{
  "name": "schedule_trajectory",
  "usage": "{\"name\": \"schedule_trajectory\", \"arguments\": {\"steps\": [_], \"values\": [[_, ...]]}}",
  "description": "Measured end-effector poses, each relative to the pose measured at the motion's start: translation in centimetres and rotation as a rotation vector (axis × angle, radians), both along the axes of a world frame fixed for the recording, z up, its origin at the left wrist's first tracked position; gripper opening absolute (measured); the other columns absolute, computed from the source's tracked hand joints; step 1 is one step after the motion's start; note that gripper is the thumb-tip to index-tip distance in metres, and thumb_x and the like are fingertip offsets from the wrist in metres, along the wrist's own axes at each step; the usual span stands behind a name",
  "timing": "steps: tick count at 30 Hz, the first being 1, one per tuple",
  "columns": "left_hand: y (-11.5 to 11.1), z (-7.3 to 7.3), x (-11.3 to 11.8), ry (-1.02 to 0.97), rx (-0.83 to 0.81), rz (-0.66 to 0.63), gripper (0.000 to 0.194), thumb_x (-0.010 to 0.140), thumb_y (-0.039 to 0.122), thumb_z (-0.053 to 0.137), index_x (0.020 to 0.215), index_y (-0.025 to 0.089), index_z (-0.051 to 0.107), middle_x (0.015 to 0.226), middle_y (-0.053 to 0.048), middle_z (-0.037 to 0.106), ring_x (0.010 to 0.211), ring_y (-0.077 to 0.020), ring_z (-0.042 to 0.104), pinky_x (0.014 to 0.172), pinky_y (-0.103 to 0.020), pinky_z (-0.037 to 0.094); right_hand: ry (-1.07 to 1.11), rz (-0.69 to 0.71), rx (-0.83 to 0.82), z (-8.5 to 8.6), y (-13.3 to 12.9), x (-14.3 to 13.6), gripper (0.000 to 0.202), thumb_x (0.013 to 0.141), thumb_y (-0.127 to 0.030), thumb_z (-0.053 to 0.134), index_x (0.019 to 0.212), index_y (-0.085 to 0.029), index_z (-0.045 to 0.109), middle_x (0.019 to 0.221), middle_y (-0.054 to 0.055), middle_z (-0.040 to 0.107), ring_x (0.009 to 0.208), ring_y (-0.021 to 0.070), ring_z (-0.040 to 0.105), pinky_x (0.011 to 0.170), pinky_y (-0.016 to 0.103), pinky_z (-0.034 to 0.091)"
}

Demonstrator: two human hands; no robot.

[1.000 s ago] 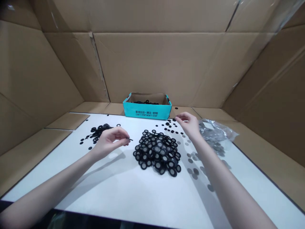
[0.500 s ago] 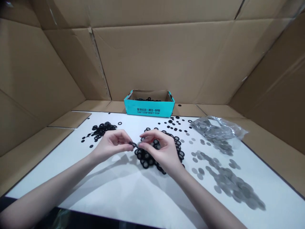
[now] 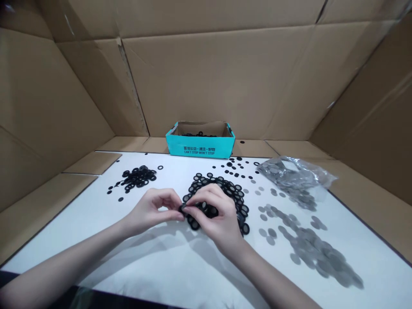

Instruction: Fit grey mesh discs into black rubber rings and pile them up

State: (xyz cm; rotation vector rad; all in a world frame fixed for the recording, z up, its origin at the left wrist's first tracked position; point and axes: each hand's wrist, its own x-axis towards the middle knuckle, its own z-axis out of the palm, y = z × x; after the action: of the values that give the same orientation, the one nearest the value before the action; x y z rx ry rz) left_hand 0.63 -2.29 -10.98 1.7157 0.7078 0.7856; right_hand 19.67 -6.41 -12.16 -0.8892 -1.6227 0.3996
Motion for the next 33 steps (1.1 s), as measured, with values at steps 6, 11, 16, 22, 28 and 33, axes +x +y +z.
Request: {"name": "schedule_trajectory", "arguments": {"steps": [6, 11, 16, 22, 28, 33], "values": [[-0.4, -0.4, 0.4, -0.028, -0.001, 0.047, 0.015, 0.073, 0.024, 0.08, 0.077, 0.013, 0.07, 0.072, -0.004, 0.072, 0.065, -0.0135, 0.068, 0.065, -0.022, 0.055, -0.016, -0.006, -0.09, -0.5, -0.2, 0.1, 0.009, 0.08, -0.016, 0.073, 0.077, -0.023, 0.07, 0.073, 0.0, 0.073, 0.068, 0.0155, 0.066, 0.064, 0.029, 0.053], [-0.5, -0.6, 0.6, -0.082, 0.051, 0.109, 0.02, 0.073, 0.023, 0.082, 0.086, 0.013, 0.07, 0.081, -0.005, 0.073, 0.072, -0.0143, 0.07, 0.07, -0.023, 0.058, 0.073, -0.036, -0.134, -0.8, -0.2, 0.2, 0.012, 0.076, -0.016, 0.076, 0.081, -0.024, 0.069, 0.075, -0.001, 0.073, 0.069, 0.0147, 0.067, 0.064, 0.027, 0.053], [-0.5, -0.1, 0.5, -0.08, 0.226, 0.087, 0.009, 0.084, 0.019, 0.071, 0.092, 0.014, 0.071, 0.089, -0.006, 0.072, 0.082, -0.0141, 0.069, 0.077, -0.023, 0.057, 0.16, -0.022, -0.212, -0.9, -0.2, 0.1, 0.019, 0.072, -0.019, 0.079, 0.086, -0.024, 0.066, 0.073, -0.002, 0.073, 0.064, 0.0143, 0.069, 0.062, 0.026, 0.053], [-0.5, -0.5, 0.6, -0.114, 0.227, 0.065, 0.011, 0.088, 0.017, 0.066, 0.099, 0.015, 0.067, 0.095, -0.005, 0.071, 0.086, -0.0124, 0.068, 0.079, -0.021, 0.057, 0.141, -0.045, -0.218, -0.9, -0.3, -0.2, 0.022, 0.073, -0.021, 0.078, 0.089, -0.025, 0.064, 0.077, -0.002, 0.074, 0.073, 0.0154, 0.071, 0.066, 0.026, 0.054], [-0.9, -1.0, 1.1, -0.142, 0.251, 0.14, 0.012, 0.088, 0.016, 0.065, 0.1, 0.017, 0.062, 0.092, -0.002, 0.067, 0.081, -0.0091, 0.066, 0.076, -0.018, 0.055, 0.098, -0.08, -0.228, -0.8, -0.5, -0.2, 0.019, 0.076, -0.022, 0.074, 0.091, -0.024, 0.062, 0.081, 0.0, 0.075, 0.075, 0.0162, 0.073, 0.07, 0.027, 0.057], [-0.9, -0.8, 1.2, -0.035, 0.329, 0.133, 0.012, 0.09, 0.015, 0.061, 0.102, 0.015, 0.062, 0.097, -0.005, 0.066, 0.083, -0.0111, 0.065, 0.079, -0.022, 0.055, 0.072, -0.092, -0.282, -0.6, -0.5, 0.0, 0.018, 0.075, -0.023, 0.074, 0.087, -0.024, 0.061, 0.065, -0.004, 0.069, 0.063, 0.0151, 0.069, 0.066, 0.027, 0.054]]}}
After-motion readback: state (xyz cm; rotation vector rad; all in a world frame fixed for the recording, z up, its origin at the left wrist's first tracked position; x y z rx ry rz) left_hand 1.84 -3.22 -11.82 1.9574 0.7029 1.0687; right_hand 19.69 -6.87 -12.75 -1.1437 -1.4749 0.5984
